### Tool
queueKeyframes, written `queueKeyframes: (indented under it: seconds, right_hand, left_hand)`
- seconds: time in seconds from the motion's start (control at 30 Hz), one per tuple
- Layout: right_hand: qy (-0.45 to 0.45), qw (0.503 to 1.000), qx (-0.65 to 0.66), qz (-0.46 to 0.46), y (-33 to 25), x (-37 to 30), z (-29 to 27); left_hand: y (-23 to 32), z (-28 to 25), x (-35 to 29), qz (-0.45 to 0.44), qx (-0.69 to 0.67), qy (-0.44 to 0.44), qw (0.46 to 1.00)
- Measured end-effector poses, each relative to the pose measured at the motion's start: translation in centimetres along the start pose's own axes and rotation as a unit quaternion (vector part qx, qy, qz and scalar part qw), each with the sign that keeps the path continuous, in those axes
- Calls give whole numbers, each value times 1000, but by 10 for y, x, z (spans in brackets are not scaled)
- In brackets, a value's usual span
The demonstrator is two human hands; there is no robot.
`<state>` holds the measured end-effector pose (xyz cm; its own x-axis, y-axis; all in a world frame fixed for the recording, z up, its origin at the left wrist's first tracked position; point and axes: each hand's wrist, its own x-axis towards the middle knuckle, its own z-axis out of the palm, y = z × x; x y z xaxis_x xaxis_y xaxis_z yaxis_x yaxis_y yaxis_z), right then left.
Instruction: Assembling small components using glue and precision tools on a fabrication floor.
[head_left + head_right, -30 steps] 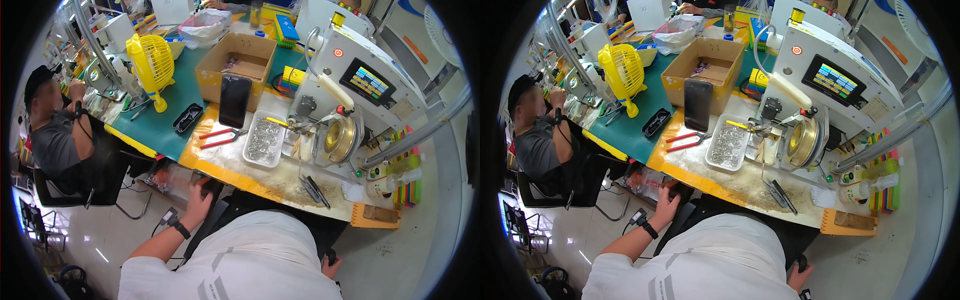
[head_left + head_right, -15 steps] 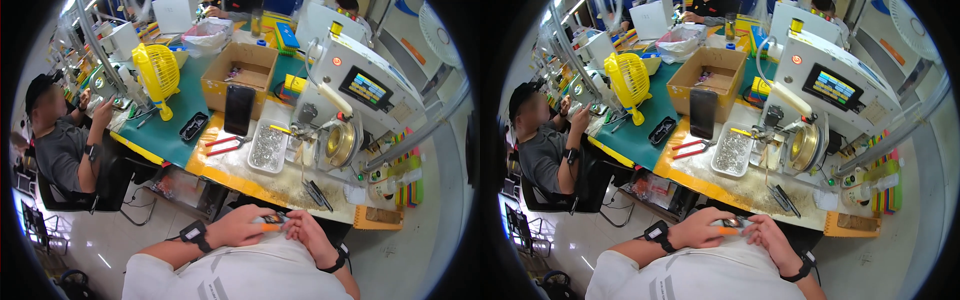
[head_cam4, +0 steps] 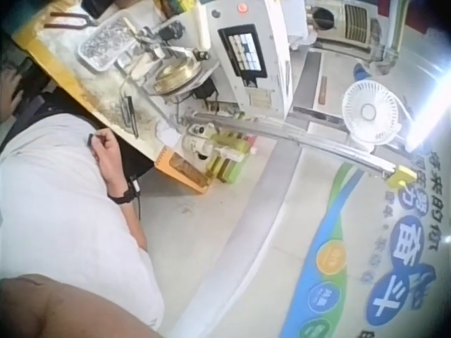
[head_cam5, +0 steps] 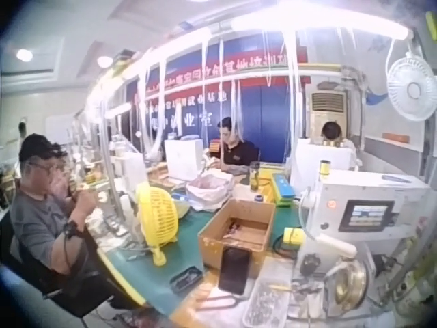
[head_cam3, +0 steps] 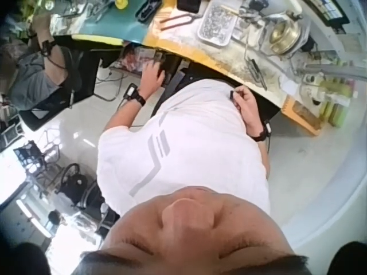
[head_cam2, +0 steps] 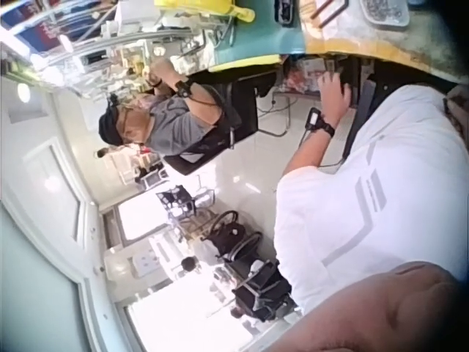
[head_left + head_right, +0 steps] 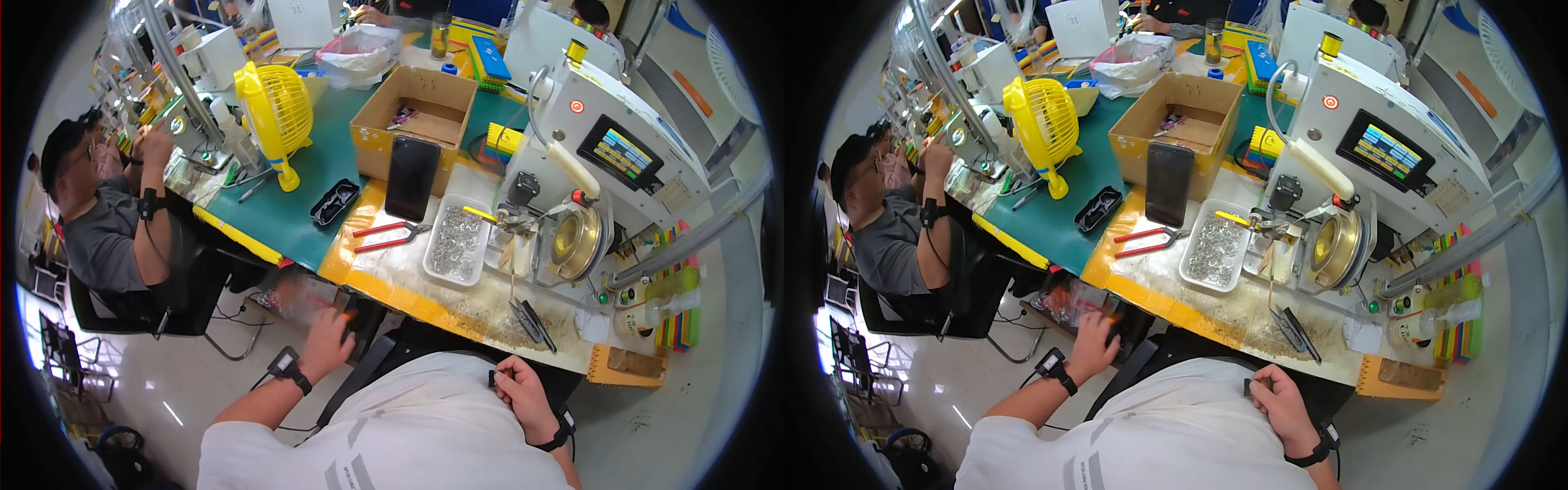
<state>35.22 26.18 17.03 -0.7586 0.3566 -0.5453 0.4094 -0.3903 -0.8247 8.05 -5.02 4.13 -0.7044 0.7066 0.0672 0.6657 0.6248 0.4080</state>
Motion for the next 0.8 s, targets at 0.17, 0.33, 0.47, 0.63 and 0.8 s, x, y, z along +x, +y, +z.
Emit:
queueKeyframes:
  seconds: [0.17, 0.33, 0.47, 0.63, 0.8]
  right_hand:
    - [33, 999, -5, -9, 4, -7, -1]
    - [22, 999, -7, -22, 9, -6, -3]
    - [40, 998, -33, -28, 5, -7, -4]
    - [35, 998, -32, -37, 7, -6, -5]
    - [36, 998, -38, -42, 8, -6, -2]
  left_hand:
    - [-14, 13, 36, -8, 119, 89, 989]
    - [-7, 9, 54, -60, 144, -26, 987]
    - [-19, 0, 42, 17, 121, 39, 992]
    - [-38, -7, -17, 100, 60, 33, 993]
    - [-59, 6, -57, 169, 45, -44, 984]
